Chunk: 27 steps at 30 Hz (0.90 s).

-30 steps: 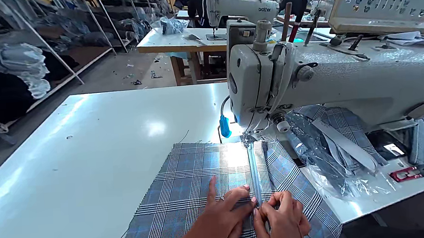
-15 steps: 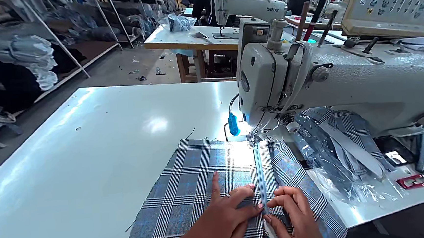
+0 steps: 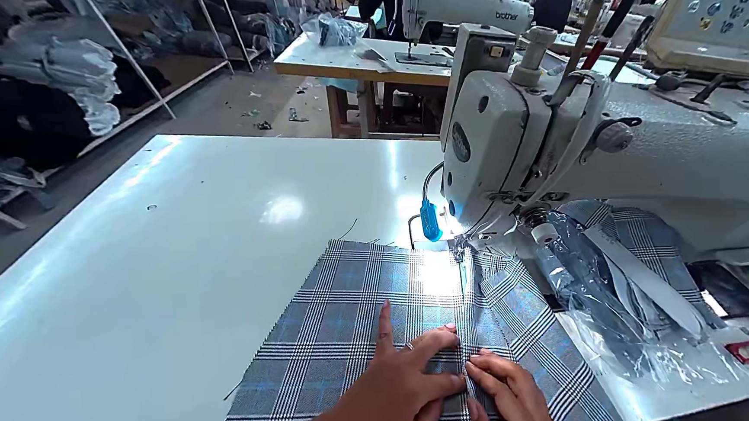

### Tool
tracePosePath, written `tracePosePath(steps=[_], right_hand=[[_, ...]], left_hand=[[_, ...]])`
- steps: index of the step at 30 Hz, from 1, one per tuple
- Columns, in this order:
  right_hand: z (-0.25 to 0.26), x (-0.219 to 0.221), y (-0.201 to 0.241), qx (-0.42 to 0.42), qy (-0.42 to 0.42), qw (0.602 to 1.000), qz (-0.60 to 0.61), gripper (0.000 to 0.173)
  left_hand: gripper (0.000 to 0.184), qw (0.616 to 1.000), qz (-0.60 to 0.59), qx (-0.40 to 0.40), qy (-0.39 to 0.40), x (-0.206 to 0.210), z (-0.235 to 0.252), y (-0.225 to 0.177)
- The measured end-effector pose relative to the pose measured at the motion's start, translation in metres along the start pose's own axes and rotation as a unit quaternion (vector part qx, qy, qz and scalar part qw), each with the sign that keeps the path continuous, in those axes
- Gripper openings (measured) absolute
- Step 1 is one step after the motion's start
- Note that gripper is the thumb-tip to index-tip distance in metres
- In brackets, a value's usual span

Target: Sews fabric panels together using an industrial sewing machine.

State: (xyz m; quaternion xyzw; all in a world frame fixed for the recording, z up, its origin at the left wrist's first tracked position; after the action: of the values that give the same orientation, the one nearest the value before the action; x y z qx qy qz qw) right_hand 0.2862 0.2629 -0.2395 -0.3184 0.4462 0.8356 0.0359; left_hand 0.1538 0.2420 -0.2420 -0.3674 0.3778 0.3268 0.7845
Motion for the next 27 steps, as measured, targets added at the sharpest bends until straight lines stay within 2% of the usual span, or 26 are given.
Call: tracePosePath(steps=[11,19,23,27], right_hand=[[0.016,0.000,0.009,-0.023,0.050,0.992,-0.112,0.019],[0.021,0.000,0.009,-0.030,0.056,0.991,-0.121,0.016],[0.013,0.004,0.007,0.010,0.000,0.995,-0.097,0.032],[0.013,0.006,0.012,0.019,-0.020,0.995,-0.101,0.043]], left_hand=[[0.028,1.000,-0.028,0.004,0.013,-0.001,0.001,-0.001],[0.028,0.999,-0.036,0.004,0.014,-0.001,0.003,-0.001],[0.022,1.000,-0.026,-0.006,0.016,-0.002,0.003,0.000],[0.026,1.000,-0.002,0.004,0.005,-0.001,0.002,0.001]])
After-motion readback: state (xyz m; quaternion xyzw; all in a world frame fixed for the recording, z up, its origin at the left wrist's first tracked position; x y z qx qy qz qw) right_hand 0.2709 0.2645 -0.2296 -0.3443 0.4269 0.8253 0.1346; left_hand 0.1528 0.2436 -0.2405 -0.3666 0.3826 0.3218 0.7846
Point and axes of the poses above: each hand's wrist, its own z-axis towards the middle knuckle, its own x-axis out of the palm, y = z × x, the point moved 8 cm from there along z, towards the middle knuckle, and after that the axes turned 9 degrees about z, right-handed, at the moved point
